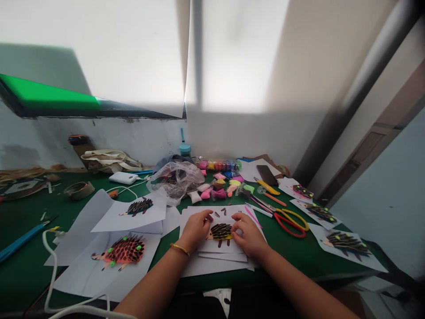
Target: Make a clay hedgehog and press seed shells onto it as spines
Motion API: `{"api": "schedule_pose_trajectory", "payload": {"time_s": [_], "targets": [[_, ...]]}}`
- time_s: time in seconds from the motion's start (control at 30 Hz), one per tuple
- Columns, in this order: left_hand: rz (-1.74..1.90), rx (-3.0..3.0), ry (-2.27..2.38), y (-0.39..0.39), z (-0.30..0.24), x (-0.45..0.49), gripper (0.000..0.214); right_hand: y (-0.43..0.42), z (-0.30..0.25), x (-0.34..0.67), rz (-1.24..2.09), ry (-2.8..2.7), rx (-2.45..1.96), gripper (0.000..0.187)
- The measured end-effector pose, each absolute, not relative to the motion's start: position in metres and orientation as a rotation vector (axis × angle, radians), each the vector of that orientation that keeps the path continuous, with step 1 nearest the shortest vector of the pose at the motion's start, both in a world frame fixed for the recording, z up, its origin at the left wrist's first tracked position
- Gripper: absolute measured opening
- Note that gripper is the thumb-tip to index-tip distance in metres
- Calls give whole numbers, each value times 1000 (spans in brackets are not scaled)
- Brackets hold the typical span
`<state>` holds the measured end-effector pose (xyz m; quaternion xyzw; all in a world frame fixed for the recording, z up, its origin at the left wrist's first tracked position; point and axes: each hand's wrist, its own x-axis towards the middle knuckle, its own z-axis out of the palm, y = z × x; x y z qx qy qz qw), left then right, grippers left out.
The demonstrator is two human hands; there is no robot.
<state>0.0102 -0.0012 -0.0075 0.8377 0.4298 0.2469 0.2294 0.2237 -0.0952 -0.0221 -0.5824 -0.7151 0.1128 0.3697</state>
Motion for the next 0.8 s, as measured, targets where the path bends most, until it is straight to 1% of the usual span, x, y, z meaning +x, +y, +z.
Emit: {"api": "schedule_pose_trajectory", "payload": {"time_s": [0.43, 0.63, 0.73, 0.8], "targets": [[682, 2308, 1194, -1, -8, 11, 44, -97, -20, 221, 185, -1896, -1508, 13], [666, 2303, 1197, -2, -6, 10, 44, -96, -21, 223, 224, -1876, -1499, 12], [657, 2294, 1199, -3, -4, 10, 44, -95, -22, 225, 218, -1795, -1504, 21], [655, 2283, 1207, -3, -4, 10, 44, -95, -24, 227, 212, -1763, -1527, 22]]}}
